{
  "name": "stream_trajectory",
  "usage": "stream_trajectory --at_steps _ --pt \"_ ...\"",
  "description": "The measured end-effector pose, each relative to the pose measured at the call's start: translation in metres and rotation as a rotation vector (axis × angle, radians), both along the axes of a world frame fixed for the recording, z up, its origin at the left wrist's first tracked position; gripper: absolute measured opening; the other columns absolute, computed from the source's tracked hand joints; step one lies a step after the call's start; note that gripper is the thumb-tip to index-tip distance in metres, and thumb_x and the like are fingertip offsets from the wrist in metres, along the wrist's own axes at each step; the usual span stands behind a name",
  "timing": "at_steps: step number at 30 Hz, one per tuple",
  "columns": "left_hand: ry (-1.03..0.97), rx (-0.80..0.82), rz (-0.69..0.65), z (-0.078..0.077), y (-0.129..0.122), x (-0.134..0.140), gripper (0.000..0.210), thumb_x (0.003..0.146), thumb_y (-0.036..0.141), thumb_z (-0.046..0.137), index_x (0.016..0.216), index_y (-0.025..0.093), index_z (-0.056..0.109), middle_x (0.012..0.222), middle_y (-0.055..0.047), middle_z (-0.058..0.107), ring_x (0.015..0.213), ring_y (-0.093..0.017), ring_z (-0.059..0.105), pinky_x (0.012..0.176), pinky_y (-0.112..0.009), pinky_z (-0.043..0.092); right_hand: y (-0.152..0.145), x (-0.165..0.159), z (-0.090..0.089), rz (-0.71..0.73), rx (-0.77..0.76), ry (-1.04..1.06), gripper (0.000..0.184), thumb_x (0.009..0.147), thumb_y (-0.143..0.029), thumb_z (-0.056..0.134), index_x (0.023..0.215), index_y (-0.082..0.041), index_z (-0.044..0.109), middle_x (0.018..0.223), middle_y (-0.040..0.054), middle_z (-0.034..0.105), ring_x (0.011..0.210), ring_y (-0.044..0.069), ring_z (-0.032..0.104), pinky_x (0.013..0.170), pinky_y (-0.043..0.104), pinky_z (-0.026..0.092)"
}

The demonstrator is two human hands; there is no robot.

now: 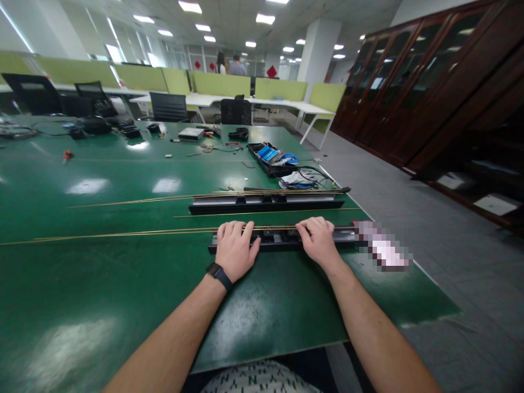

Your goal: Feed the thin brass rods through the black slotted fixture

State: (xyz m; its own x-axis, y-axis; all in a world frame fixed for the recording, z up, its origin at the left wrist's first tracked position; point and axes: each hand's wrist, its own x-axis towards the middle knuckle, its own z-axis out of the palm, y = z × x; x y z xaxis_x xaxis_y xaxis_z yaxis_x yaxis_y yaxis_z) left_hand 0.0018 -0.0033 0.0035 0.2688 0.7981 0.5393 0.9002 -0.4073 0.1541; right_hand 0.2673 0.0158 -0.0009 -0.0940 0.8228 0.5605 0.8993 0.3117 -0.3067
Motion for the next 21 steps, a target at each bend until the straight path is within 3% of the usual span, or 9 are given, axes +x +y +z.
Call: stream_trajectory --at_steps 21 --pt "-0.008 -0.003 -0.001 -0.0003 -0.0008 0.0005 0.041 0.097 0.041 0.054 0.131 0.021 0.063 0.118 -0.014 0.068 0.116 -0.032 0.056 0.105 -0.05 0.036 -0.0015 -0.001 0.0037 -0.009 -0.026 0.026 0.03 0.101 -0.043 0.052 0.083 -0.023 0.067 0.088 0.0038 0.072 0.094 0.022 0.057 0.091 0.041 0.028"
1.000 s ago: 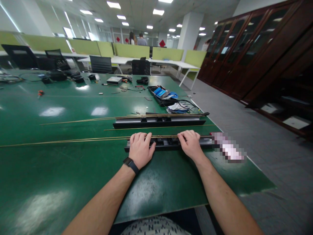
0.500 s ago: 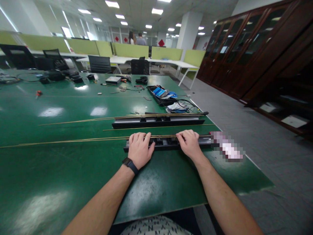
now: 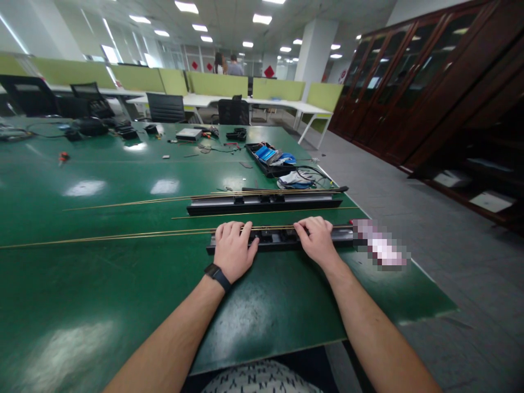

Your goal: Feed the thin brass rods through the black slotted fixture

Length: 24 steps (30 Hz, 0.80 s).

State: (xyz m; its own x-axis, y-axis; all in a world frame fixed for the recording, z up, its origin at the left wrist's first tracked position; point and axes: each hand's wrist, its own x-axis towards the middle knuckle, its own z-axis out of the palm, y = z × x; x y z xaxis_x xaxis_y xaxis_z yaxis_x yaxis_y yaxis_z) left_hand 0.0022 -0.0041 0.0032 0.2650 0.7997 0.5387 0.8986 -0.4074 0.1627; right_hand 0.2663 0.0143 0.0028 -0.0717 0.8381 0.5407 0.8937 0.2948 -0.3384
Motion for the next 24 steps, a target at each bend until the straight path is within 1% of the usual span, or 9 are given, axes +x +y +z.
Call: stream_trajectory --at_steps 3,10,17,20,24 --pt "0.004 0.0 0.006 0.0007 -0.0003 -0.0001 0.04 0.097 0.041 0.054 0.131 0.021 0.063 0.119 -0.014 0.067 0.116 -0.031 0.056 0.105 -0.05 0.036 0.0001 -0.0004 -0.0005 0.007 -0.003 -0.008 0.031 0.101 -0.044 0.052 0.085 -0.024 0.068 0.089 0.0038 0.073 0.095 0.022 0.057 0.09 0.041 0.028" --pt "0.019 0.009 0.002 -0.0004 0.0004 -0.0006 0.04 0.098 0.041 0.053 0.131 0.019 0.062 0.119 -0.014 0.068 0.116 -0.032 0.056 0.106 -0.05 0.035 0.0005 0.0 0.0003 0.011 0.012 -0.014 0.03 0.101 -0.038 0.05 0.081 -0.023 0.067 0.087 0.0041 0.072 0.092 0.021 0.056 0.089 0.04 0.028" --pt "0.005 0.002 0.005 -0.0011 0.0005 -0.0009 0.04 0.098 0.041 0.053 0.131 0.02 0.062 0.119 -0.014 0.067 0.117 -0.031 0.056 0.107 -0.05 0.035 -0.0004 -0.0005 0.0009 0.012 -0.006 0.0 0.03 0.101 -0.044 0.051 0.086 -0.024 0.068 0.09 0.0031 0.072 0.094 0.021 0.056 0.09 0.04 0.028" --pt "0.004 0.005 0.001 -0.0012 0.0006 -0.0004 0.04 0.098 0.041 0.053 0.131 0.021 0.063 0.119 -0.014 0.068 0.116 -0.031 0.056 0.107 -0.05 0.035 -0.0004 -0.0008 0.0013 0.014 -0.008 -0.018 0.032 0.102 -0.042 0.048 0.084 -0.024 0.068 0.089 0.004 0.072 0.094 0.022 0.056 0.089 0.04 0.028" --pt "0.002 0.007 0.001 -0.0013 0.0008 -0.0001 0.041 0.098 0.041 0.053 0.131 0.02 0.063 0.12 -0.014 0.067 0.117 -0.032 0.056 0.107 -0.05 0.035 -0.0005 0.0003 0.0013 0.018 0.001 -0.026 0.031 0.102 -0.039 0.048 0.083 -0.023 0.067 0.088 0.0041 0.071 0.093 0.021 0.055 0.089 0.04 0.028"
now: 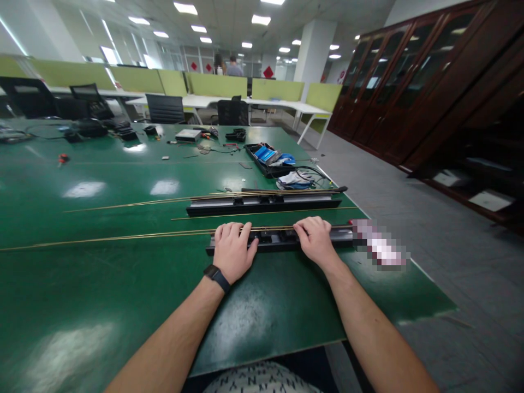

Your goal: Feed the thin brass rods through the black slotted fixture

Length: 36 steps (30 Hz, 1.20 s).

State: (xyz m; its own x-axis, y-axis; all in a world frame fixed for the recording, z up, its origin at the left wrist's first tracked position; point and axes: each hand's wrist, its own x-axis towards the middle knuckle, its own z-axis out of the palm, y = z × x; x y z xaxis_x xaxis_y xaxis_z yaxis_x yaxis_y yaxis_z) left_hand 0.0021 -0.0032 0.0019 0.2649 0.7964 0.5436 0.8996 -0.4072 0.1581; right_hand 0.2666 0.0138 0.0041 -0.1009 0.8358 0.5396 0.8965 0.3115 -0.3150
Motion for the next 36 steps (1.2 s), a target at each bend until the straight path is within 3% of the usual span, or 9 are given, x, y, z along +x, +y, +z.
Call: stream_trajectory --at_steps 36 --pt "0.005 -0.006 0.001 0.0013 -0.0002 -0.0006 0.04 0.098 0.041 0.053 0.131 0.02 0.062 0.119 -0.014 0.067 0.118 -0.031 0.056 0.106 -0.05 0.035 0.0002 0.0019 -0.0011 -0.014 -0.009 0.024 0.029 0.102 -0.04 0.049 0.085 -0.023 0.066 0.092 0.0036 0.072 0.095 0.021 0.056 0.09 0.04 0.028"
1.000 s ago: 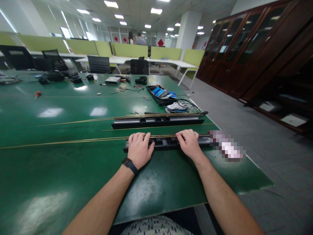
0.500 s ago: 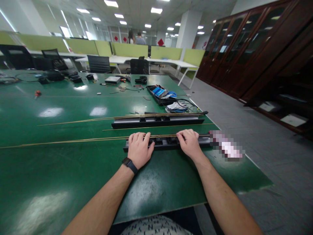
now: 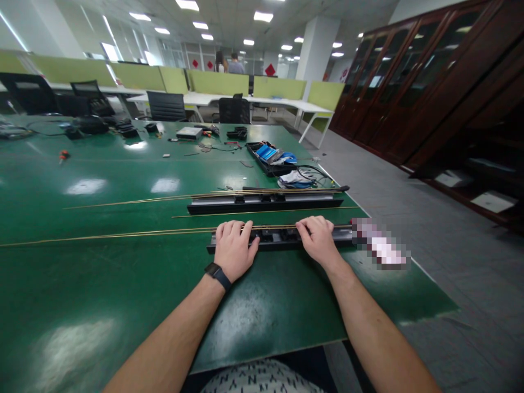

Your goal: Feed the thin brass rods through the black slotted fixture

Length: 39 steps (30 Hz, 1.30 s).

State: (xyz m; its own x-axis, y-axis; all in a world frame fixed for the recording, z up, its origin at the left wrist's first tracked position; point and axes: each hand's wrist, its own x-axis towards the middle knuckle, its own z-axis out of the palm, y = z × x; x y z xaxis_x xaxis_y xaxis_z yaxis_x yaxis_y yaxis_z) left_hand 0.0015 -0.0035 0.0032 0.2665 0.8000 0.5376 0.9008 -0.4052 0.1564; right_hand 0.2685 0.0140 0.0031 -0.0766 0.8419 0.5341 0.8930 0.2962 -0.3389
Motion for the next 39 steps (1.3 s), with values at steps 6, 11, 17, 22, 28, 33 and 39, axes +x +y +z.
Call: stream_trajectory --at_steps 6,11,17,22,28,33,39 --pt "0.004 0.004 0.0 0.0 -0.0001 0.0002 0.04 0.098 0.041 0.054 0.131 0.02 0.062 0.118 -0.014 0.068 0.116 -0.031 0.056 0.105 -0.05 0.036 0.0011 -0.0005 -0.0021 0.014 -0.002 -0.021 0.03 0.102 -0.041 0.049 0.087 -0.025 0.069 0.09 0.0029 0.072 0.095 0.021 0.056 0.09 0.04 0.027" --pt "0.015 0.01 0.0 0.0008 -0.0003 0.0003 0.04 0.098 0.041 0.054 0.131 0.019 0.062 0.118 -0.013 0.068 0.116 -0.031 0.057 0.105 -0.049 0.036 0.0013 0.0006 -0.0014 0.008 0.005 -0.024 0.026 0.101 -0.035 0.05 0.085 -0.023 0.067 0.089 0.0031 0.072 0.094 0.021 0.056 0.09 0.04 0.028" --pt "0.017 0.009 0.005 -0.0008 0.0008 0.0002 0.041 0.098 0.042 0.054 0.131 0.019 0.062 0.119 -0.013 0.067 0.116 -0.031 0.057 0.105 -0.049 0.035 -0.0005 -0.0007 -0.0001 0.008 -0.002 0.0 0.027 0.102 -0.038 0.049 0.088 -0.023 0.067 0.093 0.0029 0.073 0.096 0.021 0.057 0.091 0.04 0.028" --pt "0.013 0.016 0.003 -0.0013 0.0005 0.0002 0.04 0.098 0.042 0.054 0.131 0.02 0.062 0.118 -0.014 0.068 0.116 -0.031 0.056 0.105 -0.049 0.035 0.0 -0.0015 0.0004 0.014 0.002 -0.027 0.03 0.102 -0.038 0.048 0.086 -0.024 0.068 0.088 0.0041 0.072 0.093 0.022 0.056 0.09 0.041 0.028" --pt "0.01 0.013 0.004 -0.0014 0.0005 0.0003 0.04 0.098 0.042 0.053 0.131 0.02 0.062 0.119 -0.014 0.067 0.116 -0.031 0.056 0.106 -0.049 0.035 -0.0009 -0.0008 0.0005 0.01 0.001 -0.018 0.03 0.102 -0.036 0.047 0.084 -0.023 0.067 0.087 0.004 0.071 0.093 0.022 0.056 0.089 0.04 0.028" --pt "0.004 0.009 0.001 -0.001 0.0003 0.0003 0.04 0.097 0.041 0.054 0.131 0.02 0.063 0.118 -0.014 0.068 0.116 -0.032 0.056 0.105 -0.05 0.036 -0.0002 -0.0009 -0.0013 0.008 0.005 -0.013 0.03 0.102 -0.041 0.049 0.087 -0.024 0.068 0.091 0.0041 0.073 0.096 0.022 0.056 0.091 0.041 0.028" --pt "-0.003 0.012 -0.004 -0.0005 0.0 0.0003 0.04 0.097 0.041 0.054 0.13 0.02 0.063 0.117 -0.014 0.068 0.115 -0.031 0.057 0.105 -0.049 0.035 0.0007 -0.0004 -0.0015 -0.016 0.014 -0.026 0.028 0.101 -0.037 0.05 0.083 -0.023 0.067 0.087 0.0037 0.071 0.094 0.022 0.055 0.088 0.04 0.028"
